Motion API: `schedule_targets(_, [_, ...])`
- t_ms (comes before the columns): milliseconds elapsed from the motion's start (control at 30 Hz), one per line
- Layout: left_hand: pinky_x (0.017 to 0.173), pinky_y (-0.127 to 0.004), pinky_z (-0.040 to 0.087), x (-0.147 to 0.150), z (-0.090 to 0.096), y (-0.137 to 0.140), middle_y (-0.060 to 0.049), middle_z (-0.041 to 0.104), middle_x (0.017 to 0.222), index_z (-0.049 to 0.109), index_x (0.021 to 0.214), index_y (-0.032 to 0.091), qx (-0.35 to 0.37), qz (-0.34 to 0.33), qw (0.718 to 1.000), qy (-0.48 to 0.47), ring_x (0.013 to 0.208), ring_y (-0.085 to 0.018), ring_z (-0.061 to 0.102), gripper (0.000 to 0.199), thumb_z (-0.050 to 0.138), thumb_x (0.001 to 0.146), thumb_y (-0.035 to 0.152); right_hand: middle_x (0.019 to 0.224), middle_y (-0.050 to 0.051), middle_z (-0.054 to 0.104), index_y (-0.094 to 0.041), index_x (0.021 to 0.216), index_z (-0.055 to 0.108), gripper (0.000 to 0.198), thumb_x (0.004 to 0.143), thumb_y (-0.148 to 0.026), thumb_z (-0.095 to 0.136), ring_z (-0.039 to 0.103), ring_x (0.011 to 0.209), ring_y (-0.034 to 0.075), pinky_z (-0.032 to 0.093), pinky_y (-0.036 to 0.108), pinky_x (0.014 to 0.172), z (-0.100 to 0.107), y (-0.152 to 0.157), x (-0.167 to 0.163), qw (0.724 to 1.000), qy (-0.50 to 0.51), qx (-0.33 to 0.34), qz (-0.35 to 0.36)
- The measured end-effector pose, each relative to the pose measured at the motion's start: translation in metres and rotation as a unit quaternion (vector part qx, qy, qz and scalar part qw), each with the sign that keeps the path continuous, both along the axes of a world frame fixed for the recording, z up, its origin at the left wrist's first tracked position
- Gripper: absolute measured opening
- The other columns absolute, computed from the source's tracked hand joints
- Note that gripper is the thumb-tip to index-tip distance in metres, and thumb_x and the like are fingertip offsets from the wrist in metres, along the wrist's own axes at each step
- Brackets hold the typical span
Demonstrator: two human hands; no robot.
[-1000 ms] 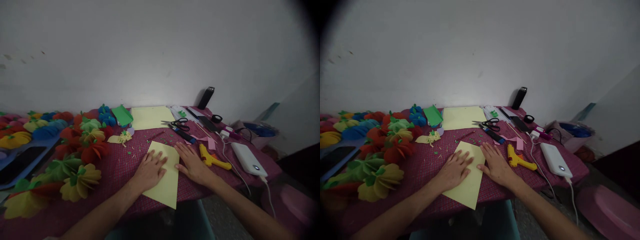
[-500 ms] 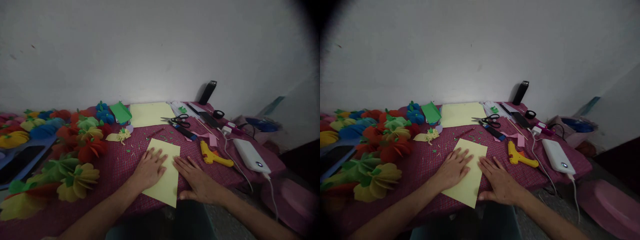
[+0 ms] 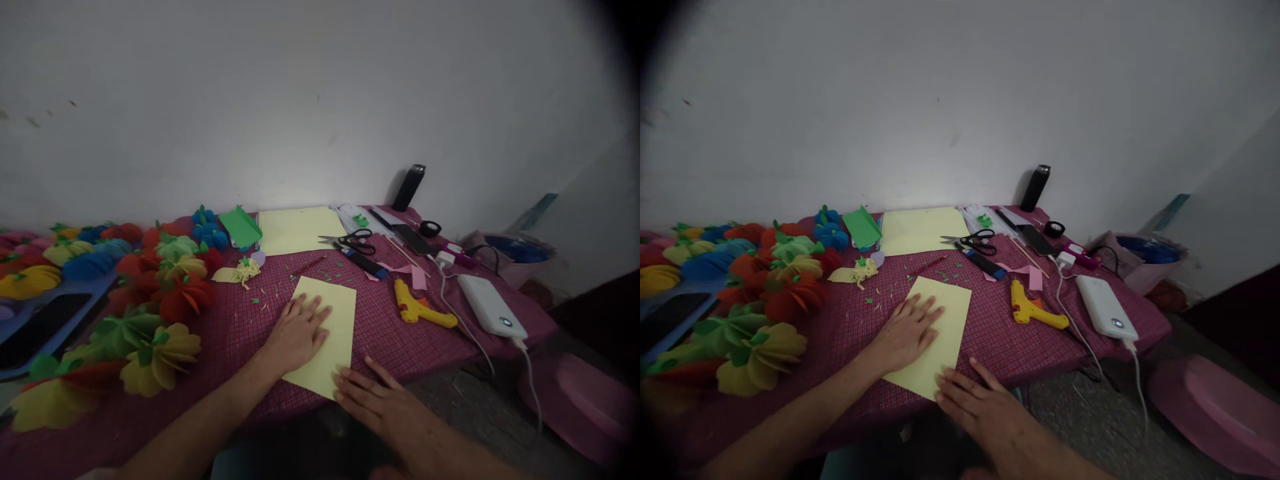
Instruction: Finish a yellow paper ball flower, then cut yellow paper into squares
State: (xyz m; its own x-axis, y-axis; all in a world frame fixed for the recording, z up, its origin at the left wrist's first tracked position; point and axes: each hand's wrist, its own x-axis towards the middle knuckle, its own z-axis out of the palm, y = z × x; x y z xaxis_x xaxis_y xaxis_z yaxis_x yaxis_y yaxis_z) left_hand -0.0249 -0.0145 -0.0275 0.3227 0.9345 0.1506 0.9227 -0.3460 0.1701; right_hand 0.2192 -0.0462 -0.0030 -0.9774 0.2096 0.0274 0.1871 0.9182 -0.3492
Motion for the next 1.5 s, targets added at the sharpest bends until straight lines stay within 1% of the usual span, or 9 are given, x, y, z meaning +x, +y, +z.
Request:
schedule_targets(100, [0.102, -0.046, 0.021, 0.0, -0.001, 0.0, 0.002, 0.031, 0.142, 0.032, 0.132, 0.033, 0.0, 0.002, 1.0, -0.001, 0.13, -0.027, 0.019, 0.045, 0.031, 0.088, 0.043, 0.13, 0.009, 0.048, -0.021, 0.136, 0.028, 0.06, 0.083, -0.039, 0.049, 0.033, 0.126, 0.023, 0.017, 0.053, 0.105, -0.012, -0.003, 0.003, 0.997, 0.041, 0.058, -0.012])
schedule_targets(167, [0.102, -0.046, 0.021, 0.0, -0.001, 0.0, 0.002, 0.031, 0.141, 0.033, 0.132, 0.033, 0.001, 0.002, 1.0, -0.001, 0.13, -0.027, 0.019, 0.045, 0.031, 0.088, 0.044, 0.122, 0.007, 0.055, -0.023, 0.131, 0.037, 0.047, 0.085, -0.023, 0.047, 0.04, 0.121, 0.02, 0.025, 0.05, 0.103, -0.024, -0.002, 0.001, 0.988, 0.086, 0.109, -0.067])
schedule_targets(267, [0.102, -0.047, 0.021, 0.0, -0.001, 0.0, 0.001, 0.031, 0.141, 0.034, 0.131, 0.033, 0.001, 0.003, 1.0, 0.001, 0.13, -0.027, 0.019, 0.044, 0.03, 0.088, 0.044, 0.114, 0.007, 0.061, -0.021, 0.121, 0.048, 0.037, 0.084, -0.016, 0.047, 0.048, 0.113, 0.019, 0.035, 0.046, 0.098, -0.034, 0.003, -0.011, 0.97, 0.141, 0.151, -0.131])
schedule_targets(400, [0.101, -0.047, 0.022, 0.0, 0.0, -0.001, 0.001, 0.031, 0.141, 0.034, 0.131, 0.033, 0.006, 0.001, 1.0, 0.006, 0.13, -0.027, 0.021, 0.044, 0.03, 0.088, 0.043, 0.104, 0.004, 0.065, -0.021, 0.107, 0.056, 0.024, 0.085, -0.018, 0.048, 0.053, 0.103, 0.017, 0.042, 0.039, 0.092, -0.033, 0.007, -0.026, 0.967, 0.187, 0.134, -0.11])
schedule_targets(733, [0.102, -0.046, 0.022, 0.0, 0.001, -0.002, 0.001, 0.032, 0.141, 0.034, 0.131, 0.033, 0.006, 0.005, 1.0, 0.005, 0.13, -0.027, 0.02, 0.044, 0.03, 0.088, 0.043, 0.094, 0.001, 0.069, -0.024, 0.104, 0.057, 0.023, 0.083, -0.017, 0.05, 0.057, 0.099, 0.014, 0.043, 0.034, 0.09, -0.03, 0.007, -0.026, 0.958, 0.231, 0.135, -0.104])
schedule_targets(1000, [0.103, -0.045, 0.02, -0.001, -0.001, -0.001, -0.002, 0.03, 0.142, 0.03, 0.134, 0.03, 0.005, 0.006, 1.0, 0.002, 0.131, -0.026, 0.019, 0.048, 0.032, 0.088, 0.045, 0.118, 0.011, 0.055, -0.021, 0.122, 0.042, 0.043, 0.08, -0.017, 0.049, 0.049, 0.11, 0.022, 0.041, 0.043, 0.09, -0.033, 0.002, 0.0, 0.956, 0.2, 0.104, -0.185])
schedule_targets(1167, [0.103, -0.044, 0.021, -0.001, -0.002, 0.003, -0.004, 0.029, 0.142, 0.035, 0.131, 0.027, -0.004, 0.003, 1.0, 0.009, 0.13, -0.026, 0.021, 0.048, 0.035, 0.087, 0.046, 0.115, 0.008, 0.058, -0.022, 0.113, 0.051, 0.031, 0.083, -0.015, 0.047, 0.051, 0.105, 0.02, 0.044, 0.039, 0.084, -0.039, -0.003, -0.009, 0.97, 0.157, 0.093, -0.162])
schedule_targets(1367, [0.106, -0.044, 0.017, -0.005, 0.024, -0.013, -0.005, 0.033, 0.14, 0.047, 0.123, 0.024, 0.009, -0.009, 0.999, -0.035, 0.13, -0.024, 0.023, 0.041, 0.037, 0.088, 0.042, 0.1, 0.006, 0.064, -0.022, 0.095, 0.058, 0.015, 0.085, -0.018, 0.047, 0.055, 0.095, 0.017, 0.045, 0.035, 0.079, -0.035, 0.005, -0.025, 0.96, 0.223, 0.045, -0.161])
schedule_targets(1500, [0.096, -0.034, 0.036, -0.007, 0.038, -0.046, -0.005, 0.053, 0.122, 0.048, 0.122, 0.024, -0.045, -0.079, 0.983, -0.158, 0.112, -0.018, 0.046, 0.041, 0.045, 0.085, 0.041, 0.096, 0.006, 0.064, -0.022, 0.097, 0.057, 0.015, 0.084, -0.018, 0.051, 0.056, 0.091, 0.016, 0.045, 0.033, 0.078, -0.029, 0.014, -0.026, 0.94, 0.289, 0.016, -0.179])
